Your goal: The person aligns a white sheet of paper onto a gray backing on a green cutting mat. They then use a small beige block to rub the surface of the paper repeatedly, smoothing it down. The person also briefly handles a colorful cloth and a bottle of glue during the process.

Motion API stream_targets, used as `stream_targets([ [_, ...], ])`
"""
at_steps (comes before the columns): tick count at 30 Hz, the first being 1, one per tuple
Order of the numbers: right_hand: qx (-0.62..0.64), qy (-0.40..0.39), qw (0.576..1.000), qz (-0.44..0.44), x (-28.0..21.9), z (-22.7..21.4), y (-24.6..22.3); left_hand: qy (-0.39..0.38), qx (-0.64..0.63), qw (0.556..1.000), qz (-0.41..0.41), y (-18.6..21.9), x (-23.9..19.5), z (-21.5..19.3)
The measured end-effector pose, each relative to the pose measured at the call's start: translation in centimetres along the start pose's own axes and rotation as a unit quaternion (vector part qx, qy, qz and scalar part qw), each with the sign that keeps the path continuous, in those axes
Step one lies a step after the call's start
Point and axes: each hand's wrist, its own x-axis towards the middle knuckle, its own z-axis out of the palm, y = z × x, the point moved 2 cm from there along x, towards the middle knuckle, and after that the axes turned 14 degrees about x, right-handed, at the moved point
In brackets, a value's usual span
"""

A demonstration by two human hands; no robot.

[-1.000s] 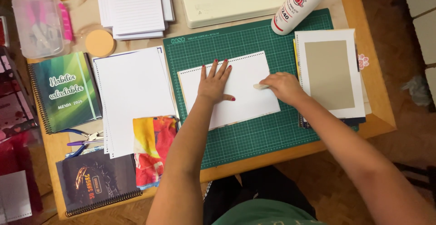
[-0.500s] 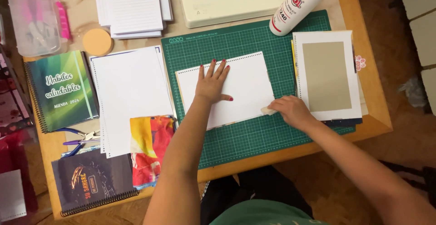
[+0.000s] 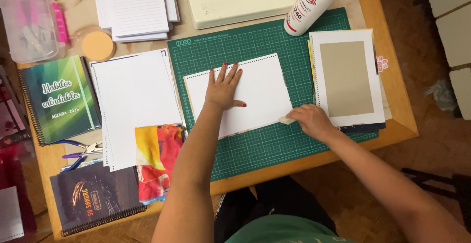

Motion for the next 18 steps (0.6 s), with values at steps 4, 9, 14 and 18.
stream_targets([
  [4, 0.014, 0.0, 1.0, 0.008, -0.2, -0.4, -0.7, -0.003, -0.003, 1.0, 0.001, 0.1, -0.2, -0.2],
  [9, 0.006, -0.032, 0.999, 0.03, -0.2, -0.6, -1.0, -0.008, -0.002, 1.0, 0.003, 0.2, 0.1, 0.3],
  [14, 0.234, 0.013, 0.963, 0.13, 2.1, -2.8, -0.3, 0.004, 0.037, 0.999, -0.006, 0.0, 0.4, -0.4],
  [18, 0.643, 0.059, 0.7, 0.306, 2.0, -2.7, -0.8, 0.002, 0.064, 0.998, -0.003, 0.5, -1.0, -1.9],
])
